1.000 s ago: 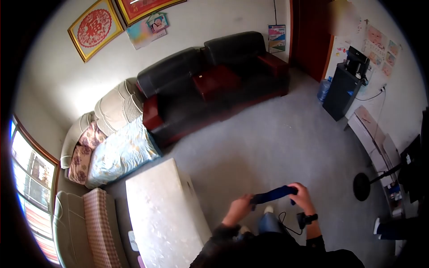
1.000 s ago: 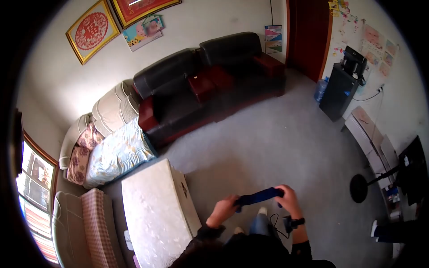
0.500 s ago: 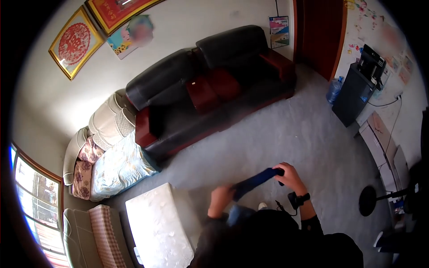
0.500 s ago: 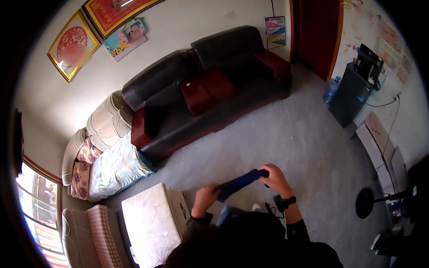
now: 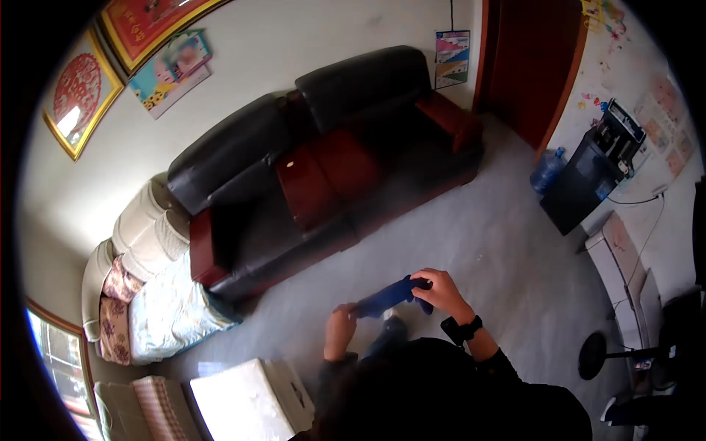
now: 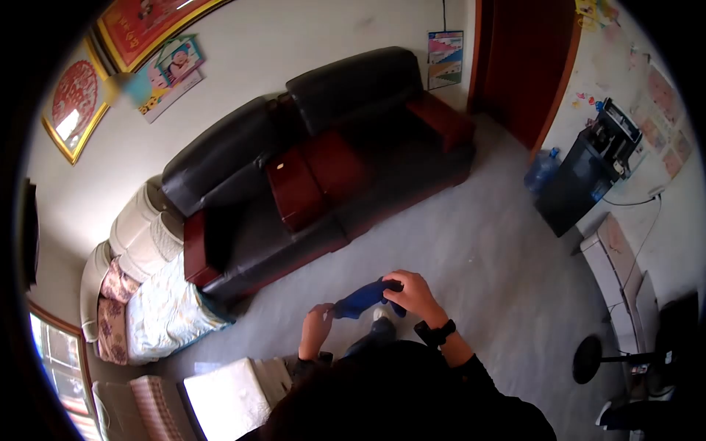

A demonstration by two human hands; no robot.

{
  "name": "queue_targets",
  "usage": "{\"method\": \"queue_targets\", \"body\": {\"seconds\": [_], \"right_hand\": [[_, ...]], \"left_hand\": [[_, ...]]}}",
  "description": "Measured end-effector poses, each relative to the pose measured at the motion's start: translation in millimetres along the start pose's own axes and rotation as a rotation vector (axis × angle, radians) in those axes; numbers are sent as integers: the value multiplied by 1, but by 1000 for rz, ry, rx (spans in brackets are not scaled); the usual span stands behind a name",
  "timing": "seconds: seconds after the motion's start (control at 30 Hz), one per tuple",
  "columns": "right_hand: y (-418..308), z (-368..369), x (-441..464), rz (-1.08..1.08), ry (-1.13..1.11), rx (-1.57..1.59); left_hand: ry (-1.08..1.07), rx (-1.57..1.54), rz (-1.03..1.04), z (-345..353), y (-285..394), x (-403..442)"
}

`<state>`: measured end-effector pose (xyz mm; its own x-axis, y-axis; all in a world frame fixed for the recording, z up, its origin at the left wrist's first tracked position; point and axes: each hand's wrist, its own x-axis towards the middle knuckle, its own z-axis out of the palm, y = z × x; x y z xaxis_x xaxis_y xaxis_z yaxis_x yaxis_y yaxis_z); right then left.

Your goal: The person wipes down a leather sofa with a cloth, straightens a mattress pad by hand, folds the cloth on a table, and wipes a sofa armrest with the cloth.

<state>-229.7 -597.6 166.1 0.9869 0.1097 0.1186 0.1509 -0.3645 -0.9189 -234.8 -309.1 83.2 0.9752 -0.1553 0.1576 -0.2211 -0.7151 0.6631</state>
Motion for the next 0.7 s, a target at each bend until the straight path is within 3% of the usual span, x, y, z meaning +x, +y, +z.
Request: {"method": "queue_targets", "body": {"seconds": [0.07,0.17,0.27,0.33,0.4,0.5,0.57,0.63,0.7], "right_hand": [[10,-16,29,37,79,18],[36,-47,78,138,248,14],[78,-71,103,294,425,31],[119,-86,116,345,520,61],[159,-100,131,445,674,336],[151,-128,173,630,663,487],[174,-146,204,646,600,462],[196,-161,246,654,544,438],[209,-172,297,629,514,453]], "left_hand": [[48,-2,73,9,8,49],[-68,-83,14,26,25,138],[-218,28,94,38,40,198],[-197,-111,170,38,60,235],[-233,-135,137,49,58,269],[-219,-78,68,61,62,308],[-185,29,34,61,52,330],[-11,-128,18,75,33,355],[-9,-93,-21,85,16,376]]}}
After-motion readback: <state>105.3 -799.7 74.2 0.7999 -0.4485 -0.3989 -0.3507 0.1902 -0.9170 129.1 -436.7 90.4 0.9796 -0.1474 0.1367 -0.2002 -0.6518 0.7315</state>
